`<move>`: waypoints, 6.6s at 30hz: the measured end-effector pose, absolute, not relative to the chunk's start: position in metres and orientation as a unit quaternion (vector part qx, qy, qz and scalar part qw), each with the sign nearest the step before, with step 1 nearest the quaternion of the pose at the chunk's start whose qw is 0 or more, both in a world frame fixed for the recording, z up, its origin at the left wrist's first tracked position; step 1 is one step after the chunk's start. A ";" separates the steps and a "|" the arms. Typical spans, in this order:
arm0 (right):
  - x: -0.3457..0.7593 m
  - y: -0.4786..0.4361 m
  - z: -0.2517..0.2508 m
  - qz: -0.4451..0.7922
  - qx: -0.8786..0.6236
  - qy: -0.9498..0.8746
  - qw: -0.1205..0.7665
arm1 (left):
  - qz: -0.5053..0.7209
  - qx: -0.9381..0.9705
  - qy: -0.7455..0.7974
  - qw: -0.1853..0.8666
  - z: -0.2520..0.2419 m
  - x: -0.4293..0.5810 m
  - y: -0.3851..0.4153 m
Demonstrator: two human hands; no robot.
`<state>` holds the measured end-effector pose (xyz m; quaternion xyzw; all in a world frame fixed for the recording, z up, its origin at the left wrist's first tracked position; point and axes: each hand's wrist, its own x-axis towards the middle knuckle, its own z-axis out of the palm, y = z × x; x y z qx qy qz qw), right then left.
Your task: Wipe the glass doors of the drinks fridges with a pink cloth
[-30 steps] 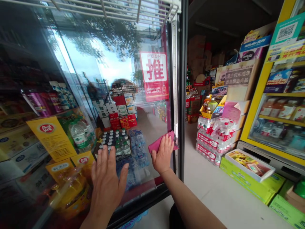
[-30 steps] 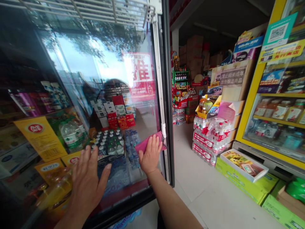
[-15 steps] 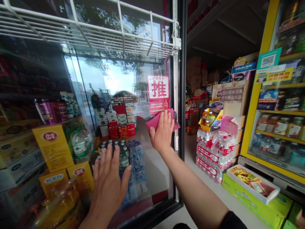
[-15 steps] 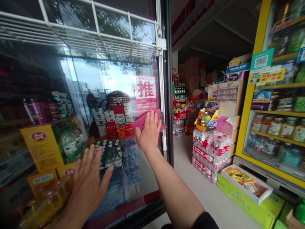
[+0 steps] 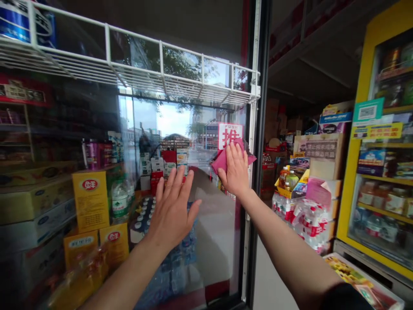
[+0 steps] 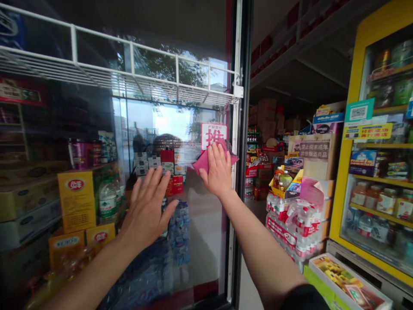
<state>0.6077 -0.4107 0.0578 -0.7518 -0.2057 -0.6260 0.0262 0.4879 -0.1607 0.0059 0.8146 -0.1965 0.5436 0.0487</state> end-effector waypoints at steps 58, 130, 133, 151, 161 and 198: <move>0.509 0.090 0.097 -0.470 -0.633 -0.603 -0.121 | 0.557 0.824 0.098 0.031 -0.034 0.377 0.134; 0.595 -0.352 0.033 -0.630 -0.755 0.046 0.173 | 0.501 0.855 -0.104 0.083 -0.053 0.466 -0.095; 0.593 -0.351 0.035 -0.624 -0.757 0.054 0.186 | 0.498 0.855 -0.107 0.094 -0.056 0.467 -0.096; 0.580 -0.343 -0.038 -0.602 -0.762 0.061 0.231 | 0.484 0.861 -0.116 0.109 -0.060 0.462 -0.104; 0.577 -0.342 -0.084 -0.593 -0.767 0.056 0.241 | 0.478 0.864 -0.115 0.109 -0.066 0.463 -0.110; 0.574 -0.323 -0.140 -0.611 -0.767 -0.183 0.077 | 0.492 0.860 -0.072 0.119 -0.117 0.441 -0.072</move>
